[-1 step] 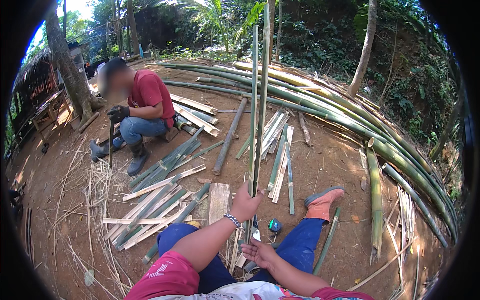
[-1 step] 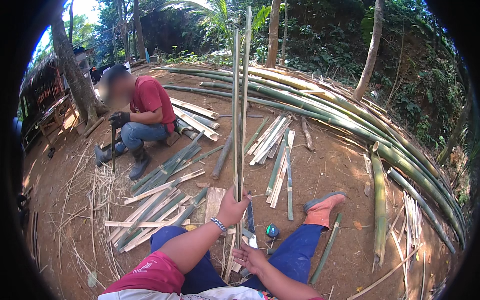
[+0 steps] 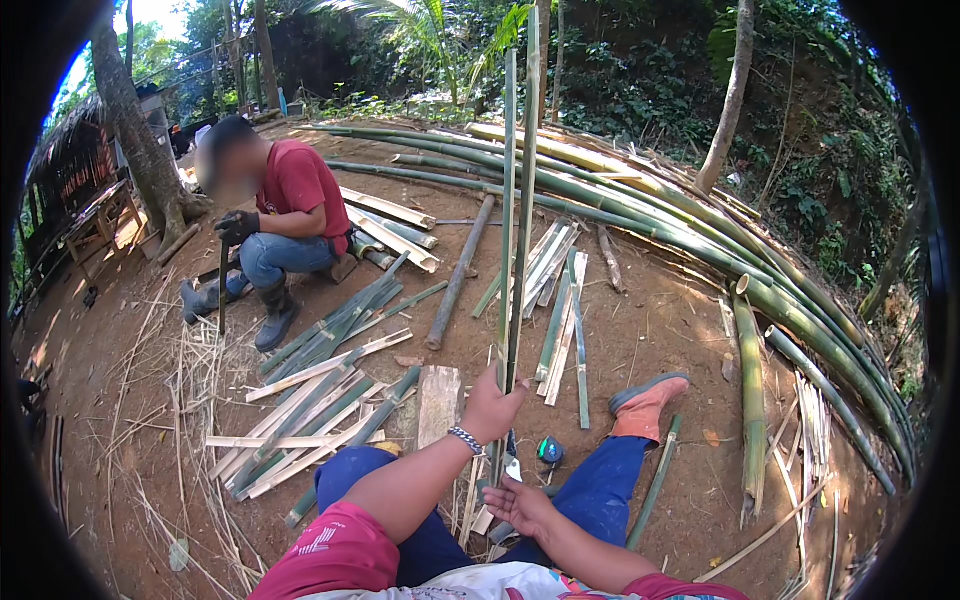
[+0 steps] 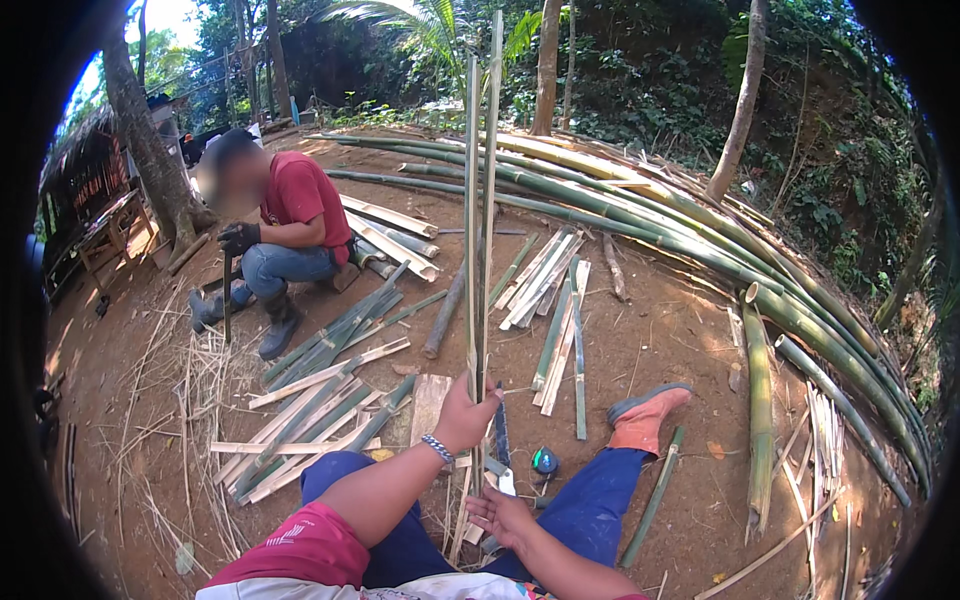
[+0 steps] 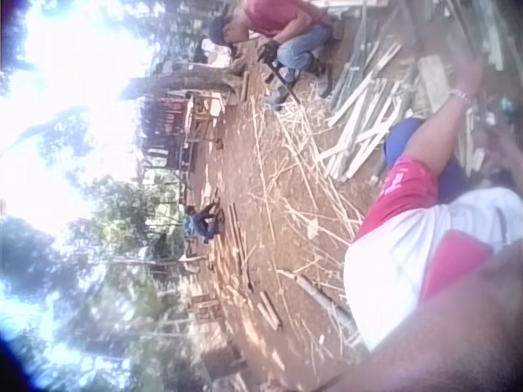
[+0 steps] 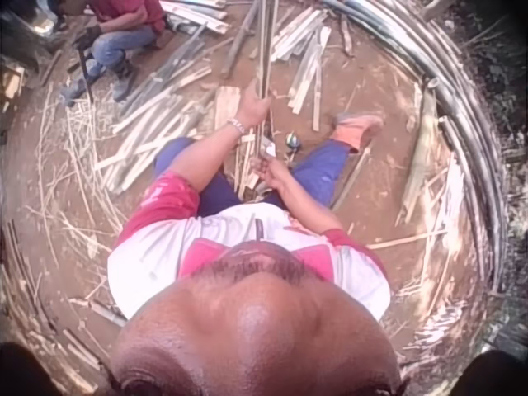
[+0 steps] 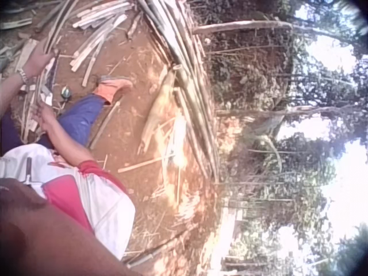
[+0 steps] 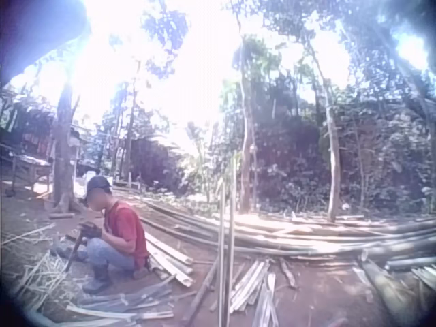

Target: The person sits on the ground and uses a hand saw to split long bamboo poles into thin strips. They place the bamboo on a wooden block, saw through it, and then separate the resulting strips by hand, occasionally inspecting the pieces.

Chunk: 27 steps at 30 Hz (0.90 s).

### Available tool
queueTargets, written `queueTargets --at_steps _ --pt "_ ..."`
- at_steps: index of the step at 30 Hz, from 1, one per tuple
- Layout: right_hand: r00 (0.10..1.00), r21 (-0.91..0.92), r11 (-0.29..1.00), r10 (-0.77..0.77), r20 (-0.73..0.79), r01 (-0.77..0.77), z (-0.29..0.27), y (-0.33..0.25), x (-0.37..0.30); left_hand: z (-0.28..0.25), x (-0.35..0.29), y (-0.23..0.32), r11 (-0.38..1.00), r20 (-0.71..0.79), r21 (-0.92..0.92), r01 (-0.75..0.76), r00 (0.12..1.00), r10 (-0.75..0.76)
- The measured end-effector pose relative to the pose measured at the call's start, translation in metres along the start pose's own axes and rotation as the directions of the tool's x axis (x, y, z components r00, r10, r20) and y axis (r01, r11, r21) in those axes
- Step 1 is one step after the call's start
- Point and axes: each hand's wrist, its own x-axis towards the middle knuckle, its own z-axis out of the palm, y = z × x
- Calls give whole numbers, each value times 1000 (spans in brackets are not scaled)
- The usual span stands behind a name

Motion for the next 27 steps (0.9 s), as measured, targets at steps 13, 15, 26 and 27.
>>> queueTargets --at_steps 13,15,26,27 --pt "743 -439 672 -669 -13 596 23 -98 -11 2 -9 4 990 48 132 40 998 -47" --pt "596 -374 527 -798 93 764 57 -137 -44 3 -13 4 988 65 153 13 998 -23" --pt "140 -129 126 -985 103 984 140 -270 -155 22 -31 -2 921 281 377 -94 959 -17" --pt "141 -128 132 -988 67 983 138 -272 -158 23 -32 -4 912 290 400 -93 957 -29"
